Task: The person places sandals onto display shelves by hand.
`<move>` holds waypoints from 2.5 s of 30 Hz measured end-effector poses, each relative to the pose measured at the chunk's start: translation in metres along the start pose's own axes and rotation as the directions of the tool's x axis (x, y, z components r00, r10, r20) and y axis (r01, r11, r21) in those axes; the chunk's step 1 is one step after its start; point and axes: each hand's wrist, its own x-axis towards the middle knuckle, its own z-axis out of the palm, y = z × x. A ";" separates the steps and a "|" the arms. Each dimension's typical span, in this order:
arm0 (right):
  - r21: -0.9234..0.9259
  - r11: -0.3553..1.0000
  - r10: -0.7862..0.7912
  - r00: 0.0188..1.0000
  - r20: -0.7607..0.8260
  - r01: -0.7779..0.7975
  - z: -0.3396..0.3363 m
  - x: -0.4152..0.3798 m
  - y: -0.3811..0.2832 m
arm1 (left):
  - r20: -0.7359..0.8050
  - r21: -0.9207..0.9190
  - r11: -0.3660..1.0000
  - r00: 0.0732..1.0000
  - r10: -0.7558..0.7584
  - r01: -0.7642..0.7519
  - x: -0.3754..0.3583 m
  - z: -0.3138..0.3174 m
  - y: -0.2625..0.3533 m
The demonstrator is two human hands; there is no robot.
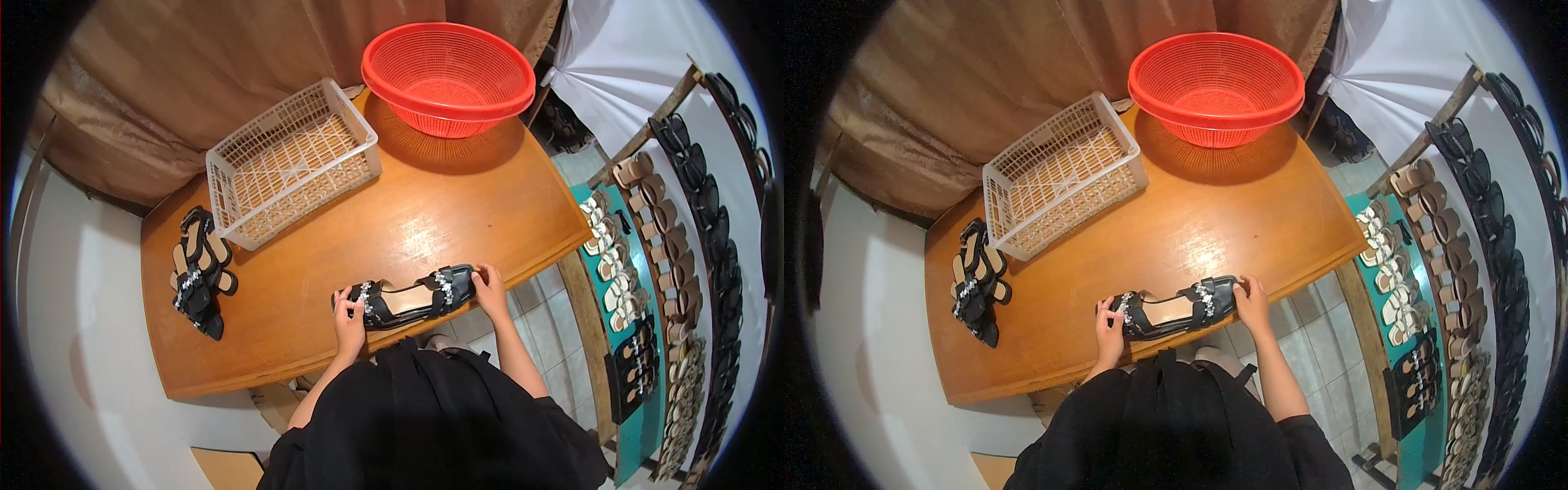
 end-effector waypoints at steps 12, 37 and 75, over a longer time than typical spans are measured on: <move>-0.299 0.846 -0.085 0.667 0.740 0.441 -0.029 0.036 -0.044 | 0.153 0.247 0.967 0.983 -0.097 0.057 -0.025 0.041 0.022; -0.110 0.933 -0.111 0.566 0.817 0.342 -0.023 0.046 -0.023 | 0.139 -0.011 0.999 0.990 -0.033 0.034 -0.002 0.041 -0.017; -0.514 0.799 0.099 0.775 0.624 0.312 -0.031 0.035 -0.032 | 0.261 0.285 0.927 0.911 -0.320 0.244 -0.023 0.025 -0.010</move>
